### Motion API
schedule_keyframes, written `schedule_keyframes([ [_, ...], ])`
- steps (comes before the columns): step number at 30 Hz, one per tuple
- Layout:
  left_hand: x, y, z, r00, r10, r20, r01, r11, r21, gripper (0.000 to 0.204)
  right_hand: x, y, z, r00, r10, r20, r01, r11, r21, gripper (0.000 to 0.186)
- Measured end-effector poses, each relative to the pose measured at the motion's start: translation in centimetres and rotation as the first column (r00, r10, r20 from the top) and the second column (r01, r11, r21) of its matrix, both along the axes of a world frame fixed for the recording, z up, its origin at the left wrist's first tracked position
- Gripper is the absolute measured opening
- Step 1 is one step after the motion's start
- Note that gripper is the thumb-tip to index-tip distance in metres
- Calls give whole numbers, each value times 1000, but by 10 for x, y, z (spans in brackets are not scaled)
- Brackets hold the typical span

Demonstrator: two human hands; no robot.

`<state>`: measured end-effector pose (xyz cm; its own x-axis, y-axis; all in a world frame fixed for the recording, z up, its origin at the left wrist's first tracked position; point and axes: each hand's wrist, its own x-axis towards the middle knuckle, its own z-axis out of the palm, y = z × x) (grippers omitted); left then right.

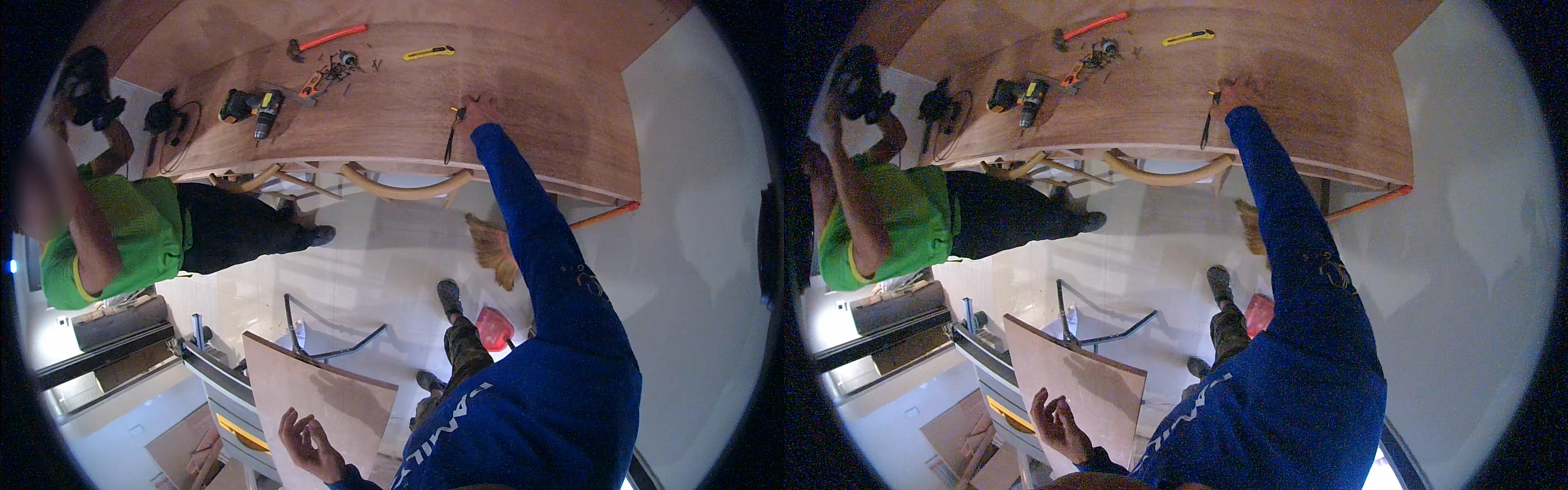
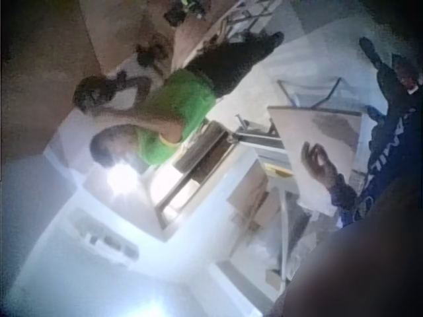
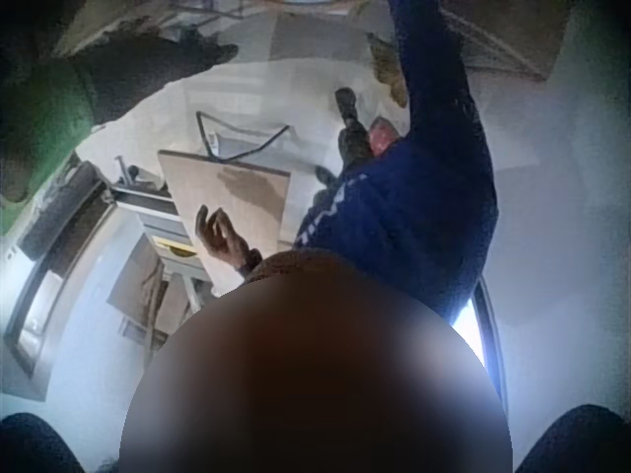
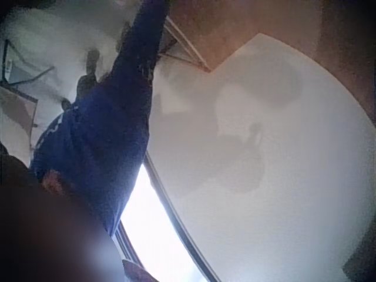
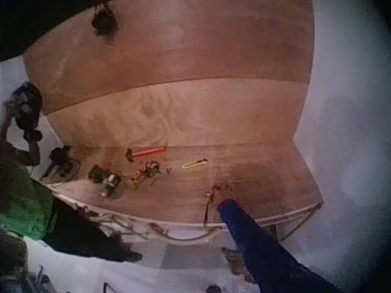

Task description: The person positions a large sheet of plywood on a table saw, measures and marks it with a tape measure and pencil, then cuts the sheet using the saw. The person repeats the process with another sheet, measuring and cutting it as well.

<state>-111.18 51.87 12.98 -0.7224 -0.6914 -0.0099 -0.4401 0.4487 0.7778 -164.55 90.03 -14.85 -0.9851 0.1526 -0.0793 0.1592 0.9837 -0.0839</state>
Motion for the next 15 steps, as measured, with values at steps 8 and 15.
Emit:
schedule_keyframes([
  [8, -30, 15, 3, 999, 13, 51, -14, 1000, 19, 36, -31, 11, -64, 999, 17, 35, -16, 999, -30, 61],
  [15, -21, 15, 4, 1000, -6, -5, 6, 997, 75, 37, -42, 58, -97, 989, 145, -21, -146, 959, -243, 64],
])
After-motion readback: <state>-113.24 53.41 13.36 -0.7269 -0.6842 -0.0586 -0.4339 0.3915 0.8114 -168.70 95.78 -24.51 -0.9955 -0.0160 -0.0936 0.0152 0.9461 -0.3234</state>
